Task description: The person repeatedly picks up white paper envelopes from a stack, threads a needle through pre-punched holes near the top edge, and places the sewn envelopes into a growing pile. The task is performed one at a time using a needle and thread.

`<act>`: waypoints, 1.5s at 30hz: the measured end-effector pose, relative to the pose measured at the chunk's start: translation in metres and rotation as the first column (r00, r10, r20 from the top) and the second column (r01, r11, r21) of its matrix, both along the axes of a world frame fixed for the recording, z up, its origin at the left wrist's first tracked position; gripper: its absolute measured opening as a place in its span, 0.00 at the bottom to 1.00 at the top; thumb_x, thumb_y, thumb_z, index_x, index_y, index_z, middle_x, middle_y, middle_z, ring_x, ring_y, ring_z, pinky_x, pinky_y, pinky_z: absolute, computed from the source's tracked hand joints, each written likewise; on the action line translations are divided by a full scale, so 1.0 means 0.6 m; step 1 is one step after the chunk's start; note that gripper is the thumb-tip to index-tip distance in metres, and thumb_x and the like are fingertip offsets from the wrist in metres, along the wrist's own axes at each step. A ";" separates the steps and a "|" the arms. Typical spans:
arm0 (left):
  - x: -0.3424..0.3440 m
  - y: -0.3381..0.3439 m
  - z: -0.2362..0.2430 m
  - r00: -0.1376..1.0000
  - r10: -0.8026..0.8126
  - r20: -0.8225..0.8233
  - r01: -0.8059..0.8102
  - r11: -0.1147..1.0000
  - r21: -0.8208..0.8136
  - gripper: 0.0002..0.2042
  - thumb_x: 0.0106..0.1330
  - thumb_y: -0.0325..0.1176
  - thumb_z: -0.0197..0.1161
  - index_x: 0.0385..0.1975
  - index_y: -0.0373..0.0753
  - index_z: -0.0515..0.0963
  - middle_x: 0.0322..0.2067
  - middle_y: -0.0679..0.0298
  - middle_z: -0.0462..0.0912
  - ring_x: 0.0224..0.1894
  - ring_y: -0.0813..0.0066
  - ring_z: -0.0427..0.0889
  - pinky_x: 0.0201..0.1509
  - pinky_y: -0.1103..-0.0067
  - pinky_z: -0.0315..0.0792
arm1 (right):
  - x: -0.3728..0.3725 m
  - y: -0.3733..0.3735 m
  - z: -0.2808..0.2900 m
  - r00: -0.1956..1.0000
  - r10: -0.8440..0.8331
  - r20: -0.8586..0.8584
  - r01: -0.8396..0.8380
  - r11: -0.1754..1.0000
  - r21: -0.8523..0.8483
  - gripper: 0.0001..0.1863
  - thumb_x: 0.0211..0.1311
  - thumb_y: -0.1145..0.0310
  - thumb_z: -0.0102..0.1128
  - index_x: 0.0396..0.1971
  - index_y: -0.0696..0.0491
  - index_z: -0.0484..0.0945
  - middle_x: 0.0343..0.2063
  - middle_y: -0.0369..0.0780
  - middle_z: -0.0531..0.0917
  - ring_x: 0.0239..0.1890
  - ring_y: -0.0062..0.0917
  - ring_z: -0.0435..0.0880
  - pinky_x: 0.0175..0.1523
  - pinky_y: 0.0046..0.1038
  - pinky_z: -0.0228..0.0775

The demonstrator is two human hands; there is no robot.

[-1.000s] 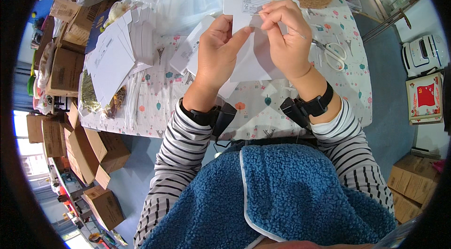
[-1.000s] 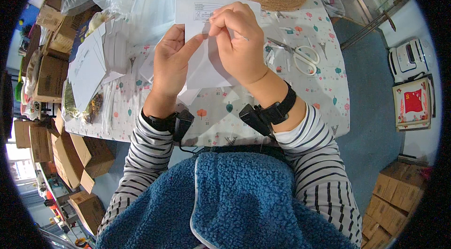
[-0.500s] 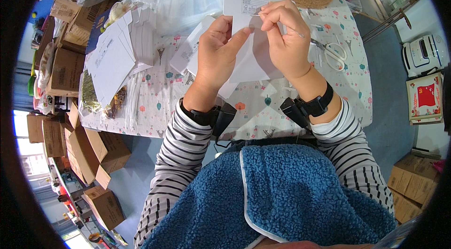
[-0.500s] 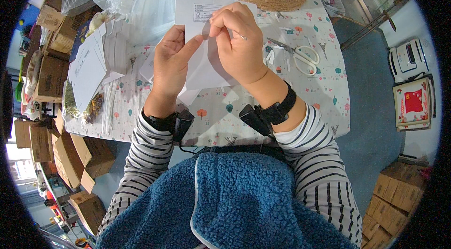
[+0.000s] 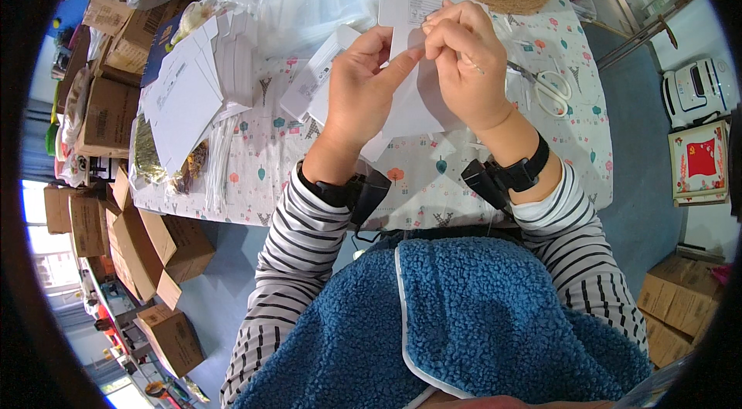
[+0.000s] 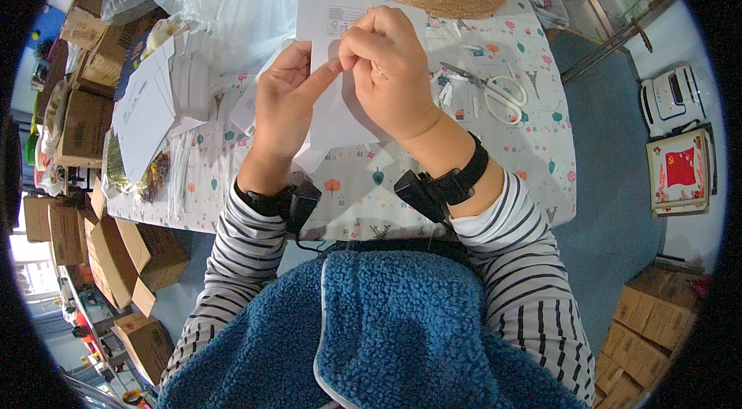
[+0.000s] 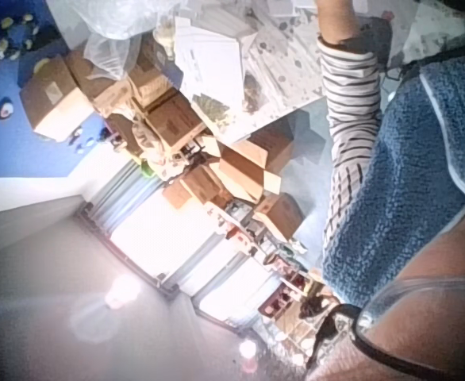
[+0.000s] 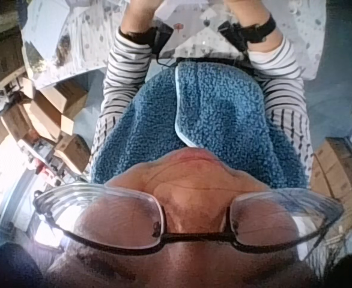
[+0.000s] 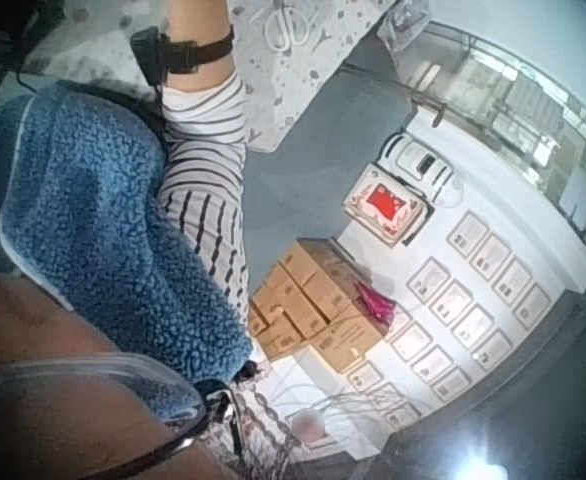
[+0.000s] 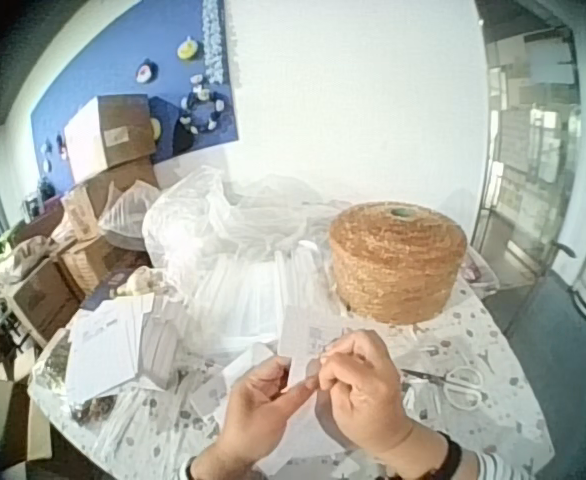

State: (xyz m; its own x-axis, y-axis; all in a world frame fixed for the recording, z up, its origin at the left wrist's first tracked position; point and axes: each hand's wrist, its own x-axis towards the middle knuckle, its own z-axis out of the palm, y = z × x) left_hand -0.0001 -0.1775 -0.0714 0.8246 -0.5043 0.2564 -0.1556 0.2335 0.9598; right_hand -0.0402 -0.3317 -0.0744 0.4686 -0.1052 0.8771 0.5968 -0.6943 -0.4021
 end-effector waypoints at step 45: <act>0.026 0.010 -0.023 0.983 0.145 -0.112 -0.158 0.980 -0.122 0.09 0.78 0.29 0.52 0.48 0.32 0.76 0.44 0.67 0.81 0.45 0.85 0.76 0.52 0.85 0.69 | 0.007 -0.031 -0.013 0.975 0.179 -0.129 -0.057 0.769 0.637 0.06 0.69 0.77 0.58 0.30 0.56 0.75 0.35 0.35 0.83 0.40 0.17 0.81 0.50 0.19 0.72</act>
